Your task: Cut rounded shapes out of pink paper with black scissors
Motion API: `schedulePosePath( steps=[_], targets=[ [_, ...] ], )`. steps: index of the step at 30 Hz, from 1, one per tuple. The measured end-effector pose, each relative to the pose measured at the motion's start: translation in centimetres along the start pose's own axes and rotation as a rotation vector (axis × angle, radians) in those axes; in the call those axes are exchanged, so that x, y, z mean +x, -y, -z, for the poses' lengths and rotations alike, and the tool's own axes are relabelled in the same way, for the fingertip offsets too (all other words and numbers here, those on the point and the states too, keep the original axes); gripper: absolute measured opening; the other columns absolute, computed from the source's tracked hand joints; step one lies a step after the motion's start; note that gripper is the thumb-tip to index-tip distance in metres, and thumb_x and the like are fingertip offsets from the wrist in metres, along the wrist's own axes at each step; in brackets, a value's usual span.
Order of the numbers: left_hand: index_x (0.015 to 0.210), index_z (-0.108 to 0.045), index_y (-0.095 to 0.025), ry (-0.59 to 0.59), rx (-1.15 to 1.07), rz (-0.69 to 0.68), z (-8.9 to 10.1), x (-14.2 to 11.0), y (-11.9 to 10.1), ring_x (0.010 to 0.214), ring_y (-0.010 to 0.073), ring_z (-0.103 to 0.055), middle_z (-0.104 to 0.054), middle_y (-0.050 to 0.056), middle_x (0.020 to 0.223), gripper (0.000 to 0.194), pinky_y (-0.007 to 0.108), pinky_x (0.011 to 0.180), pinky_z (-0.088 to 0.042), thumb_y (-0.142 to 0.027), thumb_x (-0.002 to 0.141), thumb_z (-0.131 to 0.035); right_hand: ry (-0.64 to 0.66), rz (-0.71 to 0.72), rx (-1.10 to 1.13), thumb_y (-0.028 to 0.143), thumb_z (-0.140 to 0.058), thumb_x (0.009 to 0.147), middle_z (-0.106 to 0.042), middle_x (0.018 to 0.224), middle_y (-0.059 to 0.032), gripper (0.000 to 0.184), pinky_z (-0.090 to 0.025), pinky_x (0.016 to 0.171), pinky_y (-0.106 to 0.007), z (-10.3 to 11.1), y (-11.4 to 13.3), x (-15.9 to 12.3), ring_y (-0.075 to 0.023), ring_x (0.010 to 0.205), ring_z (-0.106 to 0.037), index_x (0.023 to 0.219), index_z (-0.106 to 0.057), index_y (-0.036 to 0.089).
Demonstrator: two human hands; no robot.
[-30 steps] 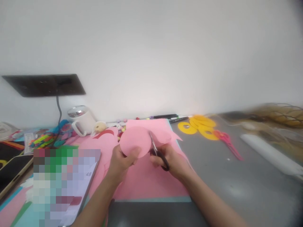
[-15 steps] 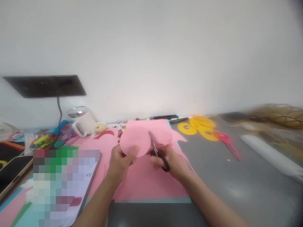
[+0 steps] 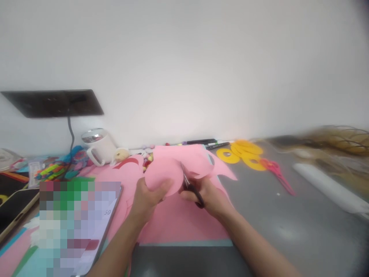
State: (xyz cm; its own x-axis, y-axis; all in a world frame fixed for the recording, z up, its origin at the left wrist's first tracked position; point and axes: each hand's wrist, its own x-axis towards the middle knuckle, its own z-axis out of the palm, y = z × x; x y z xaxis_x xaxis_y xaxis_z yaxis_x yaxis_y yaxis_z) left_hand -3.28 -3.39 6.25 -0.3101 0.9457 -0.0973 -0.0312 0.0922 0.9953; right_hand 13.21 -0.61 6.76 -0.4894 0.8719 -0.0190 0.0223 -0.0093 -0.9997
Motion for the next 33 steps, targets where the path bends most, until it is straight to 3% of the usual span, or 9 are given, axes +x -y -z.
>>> schedulePosePath(
  steps=[10, 16, 33],
  targets=[
    [0.057, -0.059, -0.013, 0.018, 0.032, -0.018, 0.15, -0.03, -0.12, 0.051, 0.0108, -0.044, -0.050, -0.002, 0.052, 0.025, 0.024, 0.045, -0.043, -0.027, 0.051, -0.079, -0.008, -0.031, -0.067, 0.019, -0.062, 0.066, -0.039, 0.058, 0.0054, 0.015, -0.027, 0.052, -0.022, 0.08, -0.30, 0.07, -0.0096, 0.055, -0.034, 0.061, -0.047, 0.019],
    [0.053, -0.055, -0.014, 0.017, 0.033, -0.021, 0.13, 0.01, 0.00, 0.049, 0.0101, -0.042, -0.048, -0.002, 0.049, 0.027, 0.024, 0.045, -0.041, -0.029, 0.052, -0.078, -0.041, -0.128, -0.086, 0.018, -0.061, 0.064, -0.038, 0.054, 0.0066, 0.018, -0.027, 0.051, -0.022, 0.06, -0.11, -0.07, -0.0085, 0.052, -0.032, 0.057, -0.045, 0.019],
    [0.052, -0.051, -0.015, 0.076, -0.053, -0.032, 0.47, 0.37, 0.55, 0.050, 0.0084, -0.035, -0.039, -0.005, 0.048, 0.029, 0.023, 0.044, -0.032, -0.027, 0.057, -0.077, -0.077, -0.217, -0.128, 0.016, -0.062, 0.062, -0.041, 0.050, 0.0065, 0.023, -0.028, 0.050, -0.022, -0.02, 0.21, -0.07, -0.0084, 0.049, -0.036, 0.050, -0.043, 0.019]
  ],
)
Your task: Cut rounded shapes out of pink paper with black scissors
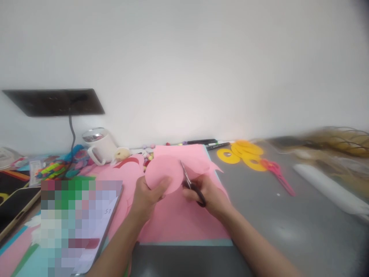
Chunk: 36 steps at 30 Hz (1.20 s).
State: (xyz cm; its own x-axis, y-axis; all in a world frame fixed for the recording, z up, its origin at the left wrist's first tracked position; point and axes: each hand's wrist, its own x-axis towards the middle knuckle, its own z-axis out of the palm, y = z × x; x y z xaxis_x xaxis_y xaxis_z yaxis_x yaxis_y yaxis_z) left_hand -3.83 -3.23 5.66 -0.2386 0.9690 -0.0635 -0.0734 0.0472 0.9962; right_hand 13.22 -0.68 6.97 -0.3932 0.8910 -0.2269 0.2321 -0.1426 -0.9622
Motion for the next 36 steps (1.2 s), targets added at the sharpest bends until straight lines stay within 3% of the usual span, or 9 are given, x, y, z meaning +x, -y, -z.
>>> schedulePosePath(
  steps=[14, 36],
  targets=[
    [0.049, -0.048, -0.015, 0.008, -0.092, 0.010, -0.1, 0.0, -0.3, 0.047, 0.0058, -0.030, -0.038, -0.005, 0.048, 0.032, 0.022, 0.042, -0.024, -0.024, 0.055, -0.078, -0.014, 0.022, -0.020, 0.019, -0.062, 0.062, -0.051, 0.053, 0.0030, 0.014, -0.031, 0.049, -0.021, 0.0, -0.7, 0.3, -0.0098, 0.053, -0.043, 0.054, -0.052, 0.017],
    [0.051, -0.042, -0.017, 0.001, -0.156, -0.022, -0.1, 0.2, -0.3, 0.049, 0.0056, -0.027, -0.032, -0.007, 0.050, 0.037, 0.022, 0.043, -0.025, -0.020, 0.055, -0.079, 0.049, 0.065, 0.084, 0.018, -0.061, 0.064, -0.046, 0.053, 0.0050, 0.007, -0.030, 0.048, -0.020, 0.0, -1.2, 0.5, -0.0084, 0.051, -0.041, 0.065, -0.055, 0.016]
  ],
)
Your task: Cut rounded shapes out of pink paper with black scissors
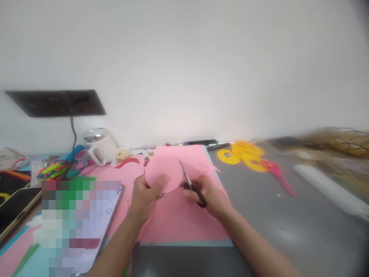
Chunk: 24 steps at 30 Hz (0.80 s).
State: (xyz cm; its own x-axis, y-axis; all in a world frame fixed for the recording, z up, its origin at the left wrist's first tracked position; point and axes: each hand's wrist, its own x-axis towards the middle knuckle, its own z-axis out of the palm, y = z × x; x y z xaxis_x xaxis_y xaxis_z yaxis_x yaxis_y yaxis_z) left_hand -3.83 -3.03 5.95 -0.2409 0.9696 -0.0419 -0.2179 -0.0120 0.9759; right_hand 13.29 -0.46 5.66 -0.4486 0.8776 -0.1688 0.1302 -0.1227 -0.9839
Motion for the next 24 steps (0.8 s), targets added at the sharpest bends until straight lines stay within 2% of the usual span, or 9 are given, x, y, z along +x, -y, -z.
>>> schedulePosePath(
  steps=[3, 9, 16, 24],
  targets=[
    [0.050, -0.043, -0.017, 0.006, 0.092, -0.026, 0.22, -0.01, 0.21, 0.050, 0.0069, -0.030, -0.033, -0.006, 0.049, 0.037, 0.022, 0.043, -0.027, -0.026, 0.057, -0.078, -0.013, 0.011, 0.028, 0.015, -0.061, 0.063, -0.046, 0.055, 0.0047, 0.010, -0.029, 0.048, -0.020, 0.02, -0.01, 0.05, -0.0078, 0.052, -0.040, 0.059, -0.051, 0.017],
    [0.052, -0.049, -0.016, 0.024, 0.227, -0.057, 0.57, 0.13, 0.73, 0.055, 0.0106, -0.038, -0.039, -0.003, 0.052, 0.034, 0.024, 0.045, -0.033, -0.034, 0.060, -0.076, 0.017, 0.068, 0.061, 0.012, -0.059, 0.062, -0.037, 0.051, 0.0073, 0.020, -0.025, 0.045, -0.020, 0.17, 0.03, 0.26, -0.0061, 0.049, -0.031, 0.053, -0.042, 0.018],
    [0.049, -0.045, -0.017, 0.023, 0.223, -0.042, 0.48, 0.07, 0.57, 0.056, 0.0117, -0.040, -0.039, -0.002, 0.052, 0.038, 0.024, 0.046, -0.035, -0.036, 0.060, -0.076, 0.020, 0.071, 0.053, 0.013, -0.060, 0.061, -0.037, 0.050, 0.0071, 0.021, -0.026, 0.045, -0.019, 0.26, 0.15, 0.17, -0.0061, 0.049, -0.032, 0.053, -0.042, 0.018],
    [0.051, -0.041, -0.018, 0.025, 0.156, -0.058, 0.58, 0.20, 0.79, 0.051, 0.0076, -0.030, -0.034, -0.006, 0.050, 0.039, 0.023, 0.045, -0.028, -0.032, 0.062, -0.076, 0.012, 0.063, 0.052, 0.013, -0.059, 0.059, -0.041, 0.054, 0.0060, 0.020, -0.029, 0.045, -0.020, 0.31, -0.13, 0.38, -0.0071, 0.049, -0.038, 0.053, -0.040, 0.019]
  ],
)
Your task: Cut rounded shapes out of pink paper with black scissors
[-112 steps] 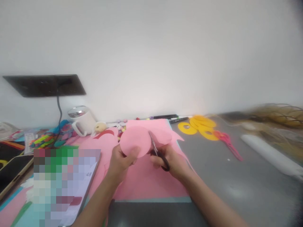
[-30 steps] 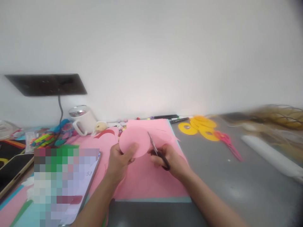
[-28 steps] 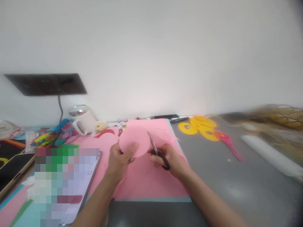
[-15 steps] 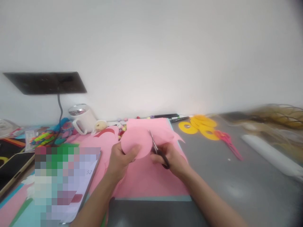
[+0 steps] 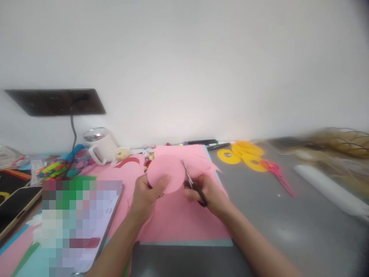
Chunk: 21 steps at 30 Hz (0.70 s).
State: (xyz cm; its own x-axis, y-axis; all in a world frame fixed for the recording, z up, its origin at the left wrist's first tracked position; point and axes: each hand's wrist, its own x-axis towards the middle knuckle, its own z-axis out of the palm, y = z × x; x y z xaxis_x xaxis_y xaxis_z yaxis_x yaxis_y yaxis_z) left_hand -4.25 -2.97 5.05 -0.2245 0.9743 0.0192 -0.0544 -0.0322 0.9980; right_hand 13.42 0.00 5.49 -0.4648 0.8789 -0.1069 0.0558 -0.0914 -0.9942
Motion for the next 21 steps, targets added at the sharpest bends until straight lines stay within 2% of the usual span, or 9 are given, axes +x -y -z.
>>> schedulePosePath(
  steps=[6, 12, 21],
  targets=[
    [0.053, -0.043, -0.017, -0.017, -0.032, 0.006, -0.18, -0.04, -0.18, 0.051, 0.0075, -0.030, -0.033, -0.006, 0.052, 0.038, 0.023, 0.045, -0.026, -0.034, 0.063, -0.076, -0.003, -0.014, 0.012, 0.012, -0.057, 0.059, -0.044, 0.055, 0.0055, 0.017, -0.031, 0.048, -0.021, -0.05, -0.26, -0.05, -0.0073, 0.050, -0.040, 0.055, -0.042, 0.019],
    [0.050, -0.037, -0.019, -0.027, -0.076, 0.002, -0.28, -0.16, -0.57, 0.049, 0.0066, -0.027, -0.029, -0.007, 0.049, 0.043, 0.023, 0.044, -0.023, -0.031, 0.061, -0.077, -0.005, -0.010, 0.025, 0.013, -0.059, 0.059, -0.044, 0.055, 0.0061, 0.014, -0.030, 0.048, -0.021, 0.07, -0.53, 0.06, -0.0081, 0.051, -0.041, 0.058, -0.045, 0.019],
    [0.052, -0.042, -0.017, -0.064, -0.108, 0.021, -0.42, -0.17, -0.86, 0.050, 0.0067, -0.028, -0.032, -0.007, 0.050, 0.037, 0.023, 0.045, -0.025, -0.028, 0.059, -0.077, -0.018, -0.040, 0.006, 0.013, -0.059, 0.059, -0.043, 0.052, 0.0068, 0.011, -0.030, 0.047, -0.021, -0.02, -0.48, -0.05, -0.0083, 0.049, -0.041, 0.061, -0.049, 0.018]
  ],
)
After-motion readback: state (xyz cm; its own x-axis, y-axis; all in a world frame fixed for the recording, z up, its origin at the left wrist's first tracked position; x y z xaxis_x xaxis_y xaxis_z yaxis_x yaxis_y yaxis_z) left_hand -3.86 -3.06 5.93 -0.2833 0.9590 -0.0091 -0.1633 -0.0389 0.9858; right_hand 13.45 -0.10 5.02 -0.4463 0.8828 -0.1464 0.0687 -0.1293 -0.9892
